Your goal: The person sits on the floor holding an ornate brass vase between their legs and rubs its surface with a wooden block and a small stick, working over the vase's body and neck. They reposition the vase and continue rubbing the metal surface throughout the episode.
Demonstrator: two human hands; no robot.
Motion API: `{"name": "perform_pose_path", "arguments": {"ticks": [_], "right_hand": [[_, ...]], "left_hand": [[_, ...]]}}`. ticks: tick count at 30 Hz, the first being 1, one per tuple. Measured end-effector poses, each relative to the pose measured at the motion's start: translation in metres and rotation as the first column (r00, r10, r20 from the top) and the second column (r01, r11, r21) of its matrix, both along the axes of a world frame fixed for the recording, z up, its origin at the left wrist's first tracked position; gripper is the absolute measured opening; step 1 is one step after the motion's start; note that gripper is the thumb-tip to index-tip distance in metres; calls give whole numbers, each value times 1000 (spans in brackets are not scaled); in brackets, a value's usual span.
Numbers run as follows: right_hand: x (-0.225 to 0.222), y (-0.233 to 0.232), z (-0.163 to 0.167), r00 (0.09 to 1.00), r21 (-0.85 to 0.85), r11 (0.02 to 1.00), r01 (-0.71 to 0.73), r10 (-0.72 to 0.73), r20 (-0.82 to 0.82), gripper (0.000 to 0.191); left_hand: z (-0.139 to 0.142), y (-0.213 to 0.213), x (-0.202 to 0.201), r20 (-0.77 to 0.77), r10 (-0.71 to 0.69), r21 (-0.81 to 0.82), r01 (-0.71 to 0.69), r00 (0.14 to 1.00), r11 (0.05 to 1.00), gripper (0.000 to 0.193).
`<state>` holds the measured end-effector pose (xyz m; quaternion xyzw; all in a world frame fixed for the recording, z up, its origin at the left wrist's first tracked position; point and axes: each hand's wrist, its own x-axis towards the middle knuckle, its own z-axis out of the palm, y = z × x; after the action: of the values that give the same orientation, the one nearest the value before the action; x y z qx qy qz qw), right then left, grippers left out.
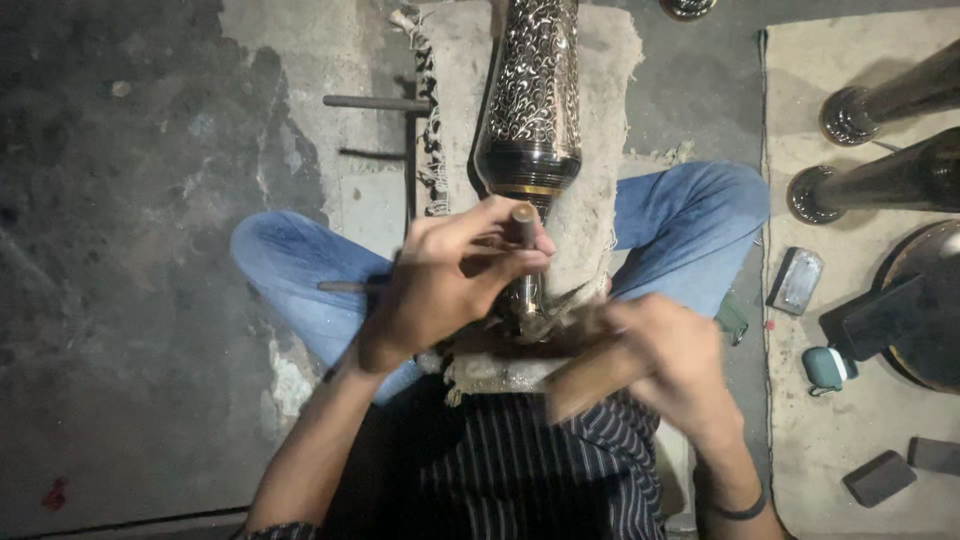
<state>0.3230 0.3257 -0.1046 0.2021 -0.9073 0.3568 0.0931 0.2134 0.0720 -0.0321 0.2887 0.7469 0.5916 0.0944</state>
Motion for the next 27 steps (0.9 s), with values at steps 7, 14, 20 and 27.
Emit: {"name": "perform_pose_path", "arguments": {"ticks": [7,14,20,27], "right_hand": [[-16,5,-54,835,-537,651,536,-502,225,27],[-39,21,-35,801,-569,565,598,-410,436,34],[-58,40,43,945,150,934,325,-317,-78,50],[-86,36,84,981,-120,974,193,-194,0,49]], "left_hand": [[1,10,0,-128,22,-107,-36,992,994,30],[10,13,1,-202,17,-104,-39,979,994,30],[7,17,2,-213,46,-178,-86,976,980,27],[4,20,6,-262,74,-207,-131,962,969,28]]}}
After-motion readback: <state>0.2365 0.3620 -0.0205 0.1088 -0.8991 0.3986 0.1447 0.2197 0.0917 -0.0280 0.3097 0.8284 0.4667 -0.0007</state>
